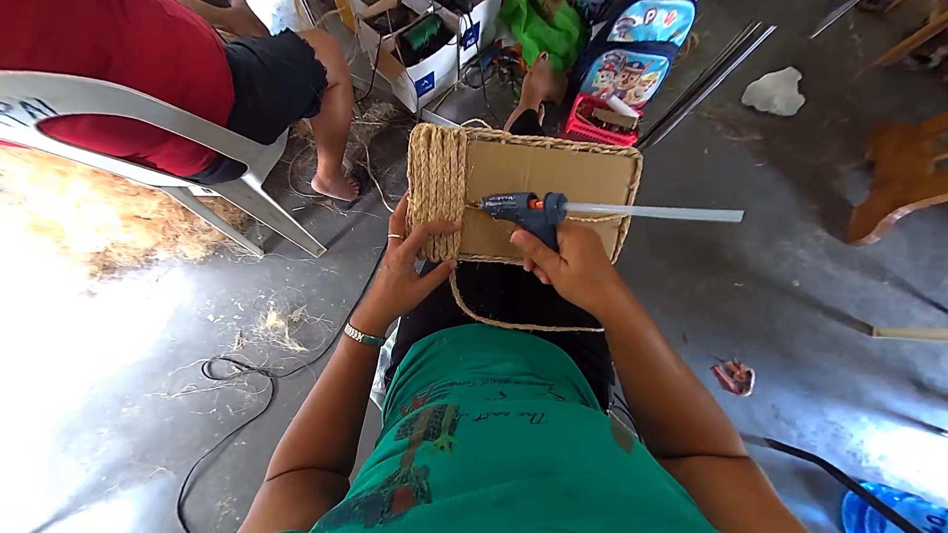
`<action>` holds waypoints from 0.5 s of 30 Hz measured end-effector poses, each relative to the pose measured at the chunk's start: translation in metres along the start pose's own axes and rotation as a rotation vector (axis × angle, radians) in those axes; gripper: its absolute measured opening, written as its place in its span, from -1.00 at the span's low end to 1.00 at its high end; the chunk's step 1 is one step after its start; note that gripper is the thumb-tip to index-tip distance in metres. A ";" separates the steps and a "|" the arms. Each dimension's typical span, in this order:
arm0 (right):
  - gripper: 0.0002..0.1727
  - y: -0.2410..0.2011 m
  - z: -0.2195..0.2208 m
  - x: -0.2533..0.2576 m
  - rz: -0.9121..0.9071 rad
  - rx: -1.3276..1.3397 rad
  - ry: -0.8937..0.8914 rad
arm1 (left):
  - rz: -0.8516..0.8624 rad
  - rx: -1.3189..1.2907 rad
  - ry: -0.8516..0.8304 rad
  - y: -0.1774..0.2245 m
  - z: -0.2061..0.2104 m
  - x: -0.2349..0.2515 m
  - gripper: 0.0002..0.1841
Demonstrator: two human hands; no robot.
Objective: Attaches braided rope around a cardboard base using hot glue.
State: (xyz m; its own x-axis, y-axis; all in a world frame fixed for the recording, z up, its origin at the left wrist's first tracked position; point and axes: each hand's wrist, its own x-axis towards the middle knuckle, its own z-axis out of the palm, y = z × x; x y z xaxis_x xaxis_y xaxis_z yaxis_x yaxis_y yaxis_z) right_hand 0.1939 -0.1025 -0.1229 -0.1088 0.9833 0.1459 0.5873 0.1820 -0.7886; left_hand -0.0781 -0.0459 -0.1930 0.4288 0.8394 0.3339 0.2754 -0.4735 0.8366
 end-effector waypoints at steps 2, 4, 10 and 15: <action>-0.52 -0.001 -0.001 -0.007 0.010 0.008 -0.020 | 0.000 -0.009 -0.008 -0.002 -0.001 0.002 -0.42; -0.52 -0.001 0.001 -0.012 0.016 -0.001 -0.026 | -0.001 -0.021 -0.013 -0.005 -0.001 0.006 -0.45; -0.56 -0.001 0.008 -0.010 0.021 -0.010 0.005 | 0.002 -0.001 -0.007 0.005 0.000 -0.001 -0.37; -0.54 0.001 0.011 -0.019 0.039 -0.020 -0.064 | 0.000 -0.039 0.002 -0.002 -0.001 0.005 -0.44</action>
State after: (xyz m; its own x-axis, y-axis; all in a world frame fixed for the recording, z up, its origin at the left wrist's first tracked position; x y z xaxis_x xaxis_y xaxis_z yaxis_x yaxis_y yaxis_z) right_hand 0.1881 -0.1214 -0.1334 -0.1360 0.9878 0.0762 0.6080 0.1439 -0.7808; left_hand -0.0773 -0.0403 -0.1927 0.4269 0.8401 0.3347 0.2417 -0.4627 0.8530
